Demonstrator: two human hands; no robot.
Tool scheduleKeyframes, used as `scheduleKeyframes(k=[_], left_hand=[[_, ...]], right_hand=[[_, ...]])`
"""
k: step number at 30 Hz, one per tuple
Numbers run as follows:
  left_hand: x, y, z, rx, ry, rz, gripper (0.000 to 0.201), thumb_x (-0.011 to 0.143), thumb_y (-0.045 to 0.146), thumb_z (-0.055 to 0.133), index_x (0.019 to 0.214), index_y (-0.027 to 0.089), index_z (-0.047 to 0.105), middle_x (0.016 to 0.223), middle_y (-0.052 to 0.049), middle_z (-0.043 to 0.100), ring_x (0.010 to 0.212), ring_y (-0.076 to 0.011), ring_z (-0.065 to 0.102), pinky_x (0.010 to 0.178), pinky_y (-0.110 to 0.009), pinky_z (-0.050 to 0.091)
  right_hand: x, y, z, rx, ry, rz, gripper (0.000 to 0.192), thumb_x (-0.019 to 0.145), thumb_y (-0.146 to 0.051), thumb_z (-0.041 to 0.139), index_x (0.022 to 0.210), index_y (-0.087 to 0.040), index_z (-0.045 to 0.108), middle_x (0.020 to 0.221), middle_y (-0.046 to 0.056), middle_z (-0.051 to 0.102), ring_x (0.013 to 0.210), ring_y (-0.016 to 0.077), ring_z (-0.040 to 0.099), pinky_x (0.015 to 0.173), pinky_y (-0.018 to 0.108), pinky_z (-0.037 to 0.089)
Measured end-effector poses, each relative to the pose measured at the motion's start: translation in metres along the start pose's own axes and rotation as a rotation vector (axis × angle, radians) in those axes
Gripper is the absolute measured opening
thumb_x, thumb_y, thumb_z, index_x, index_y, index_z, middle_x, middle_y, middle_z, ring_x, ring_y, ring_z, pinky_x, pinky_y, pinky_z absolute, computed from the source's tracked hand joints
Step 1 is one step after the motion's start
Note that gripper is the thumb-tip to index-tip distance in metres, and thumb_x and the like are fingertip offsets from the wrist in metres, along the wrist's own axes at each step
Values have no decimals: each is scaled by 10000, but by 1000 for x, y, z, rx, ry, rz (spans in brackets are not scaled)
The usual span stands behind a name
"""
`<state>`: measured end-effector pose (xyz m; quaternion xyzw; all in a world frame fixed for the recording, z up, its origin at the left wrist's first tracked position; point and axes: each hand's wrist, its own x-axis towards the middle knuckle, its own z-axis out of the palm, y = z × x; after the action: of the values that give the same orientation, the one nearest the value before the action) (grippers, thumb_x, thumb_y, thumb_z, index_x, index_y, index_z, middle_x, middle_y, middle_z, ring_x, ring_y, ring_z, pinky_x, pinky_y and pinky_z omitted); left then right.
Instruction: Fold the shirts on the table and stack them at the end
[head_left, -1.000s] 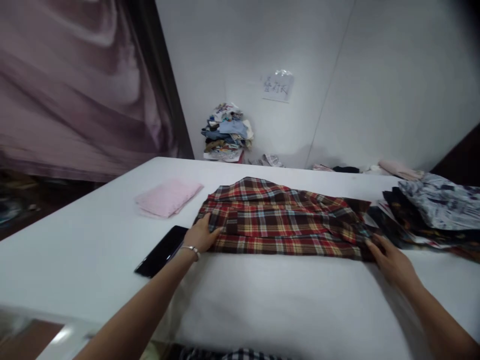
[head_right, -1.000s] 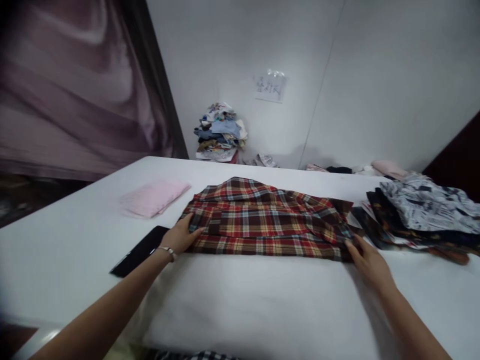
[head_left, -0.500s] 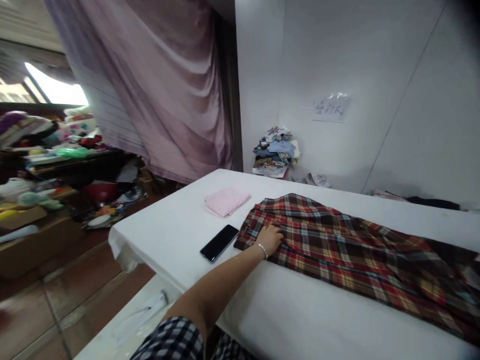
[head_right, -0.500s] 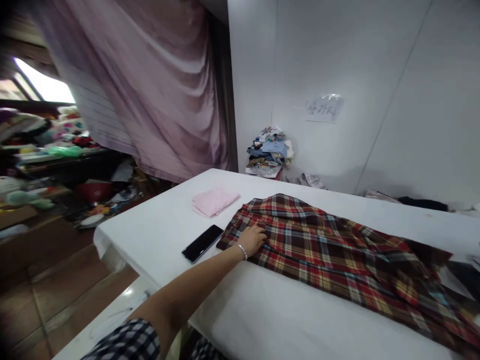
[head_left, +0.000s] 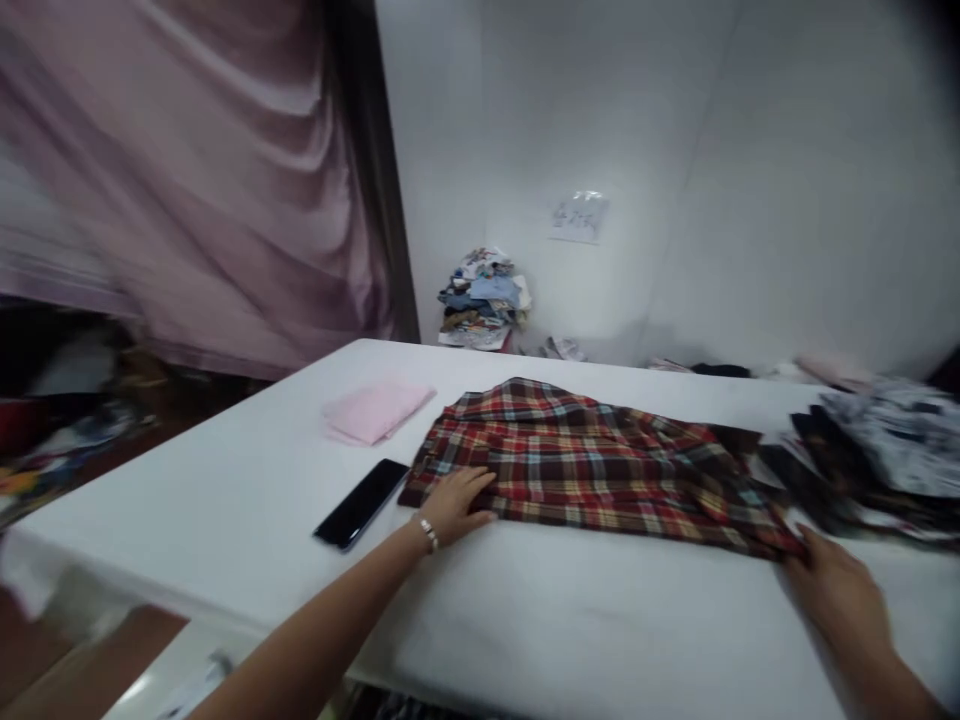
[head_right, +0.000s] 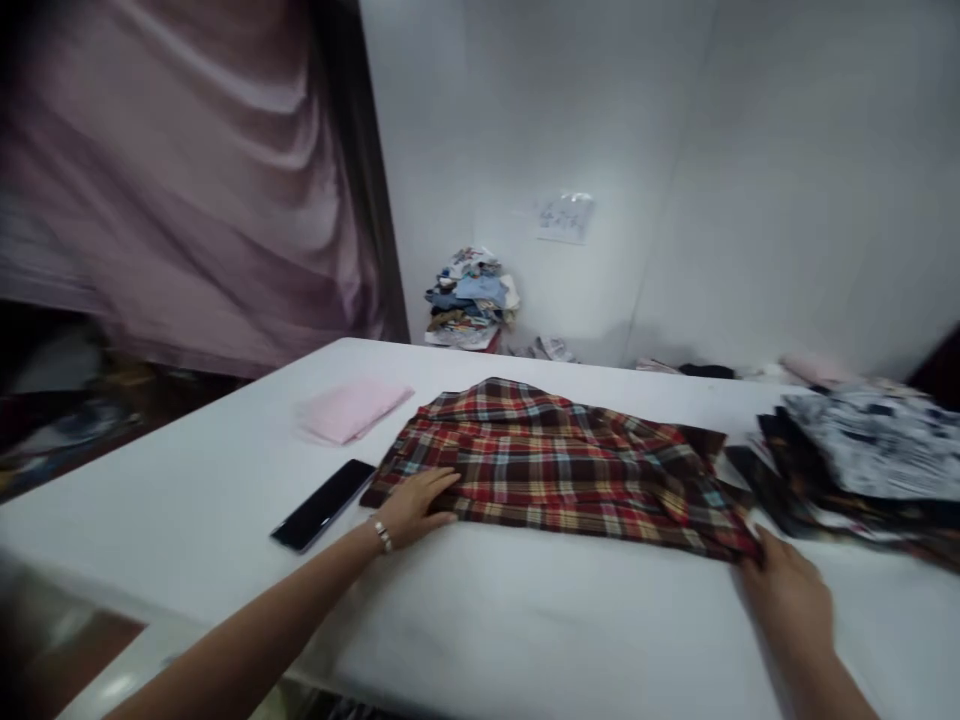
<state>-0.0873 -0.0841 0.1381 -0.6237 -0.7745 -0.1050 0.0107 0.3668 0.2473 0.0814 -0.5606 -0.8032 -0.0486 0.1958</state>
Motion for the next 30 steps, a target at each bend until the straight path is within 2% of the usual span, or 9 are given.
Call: scheduleKeyframes(k=[2,6,9,12,15,17,22,26,30], left_hand=[[-3,-4,-1,-10,-44,-2,626,792,476,599,1354,235,466,1415,-112,485,1290,-280,446,1059,-478,357],[8,-5,-4,44,-51,42,379,867,274,486,1232,222,575,1319,-100,571,1213,-244,517,1028,-447,397],[26,1,-11,110,-44,26,309,886,161,385,1059,183,639,1108,-108,664,1034,-227,604,892,-402,486],[30,6,-26,137,-39,-13,331,887,125,334,1056,169,615,1045,-110,666,974,-235,621,757,-368,521],[9,12,-39,138,6,35,362,876,91,323,1115,167,584,1135,-115,637,1037,-223,605,775,-344,524],[-13,18,-39,125,12,90,373,867,72,332,1119,171,588,1143,-111,638,1030,-204,608,805,-330,522],[-49,29,-17,76,-85,128,354,838,52,394,1014,221,651,1111,-59,676,1009,-187,627,839,-325,527],[-49,27,-21,-23,-130,85,247,835,255,537,1045,265,667,1164,-50,667,1058,-214,622,896,-354,519],[-22,11,-36,-136,-102,7,393,853,506,478,1113,270,655,1228,-54,644,1082,-225,624,924,-347,511]], right_hand=[[-2,-4,-2,-74,-10,5,452,835,-356,398,1186,-152,596,1057,196,639,987,357,617,805,445,498],[3,-16,-10,-118,-29,-39,428,841,-263,395,1176,-117,618,931,156,645,908,304,629,779,377,491],[15,-21,-19,-51,-100,-81,467,775,-127,407,1192,-122,617,900,125,656,892,247,641,788,309,483],[25,-10,-36,47,-118,-106,489,737,-121,402,1165,-132,639,936,119,663,899,234,646,805,297,487],[17,16,-49,102,-7,-115,467,757,-207,390,1144,-182,649,1021,119,659,951,265,634,833,346,491],[1,35,-50,134,0,-99,459,743,-254,393,1116,-196,654,1036,117,666,956,286,635,836,378,495],[-36,56,-43,285,-250,-43,445,663,-337,470,1035,-215,682,996,99,709,942,303,657,838,382,515],[-31,47,-66,391,-398,52,545,599,-359,556,1127,-267,661,1063,58,713,878,296,680,749,368,549],[0,9,-93,432,-262,83,539,693,-428,544,1184,-229,641,1138,69,687,879,282,675,770,378,542]])
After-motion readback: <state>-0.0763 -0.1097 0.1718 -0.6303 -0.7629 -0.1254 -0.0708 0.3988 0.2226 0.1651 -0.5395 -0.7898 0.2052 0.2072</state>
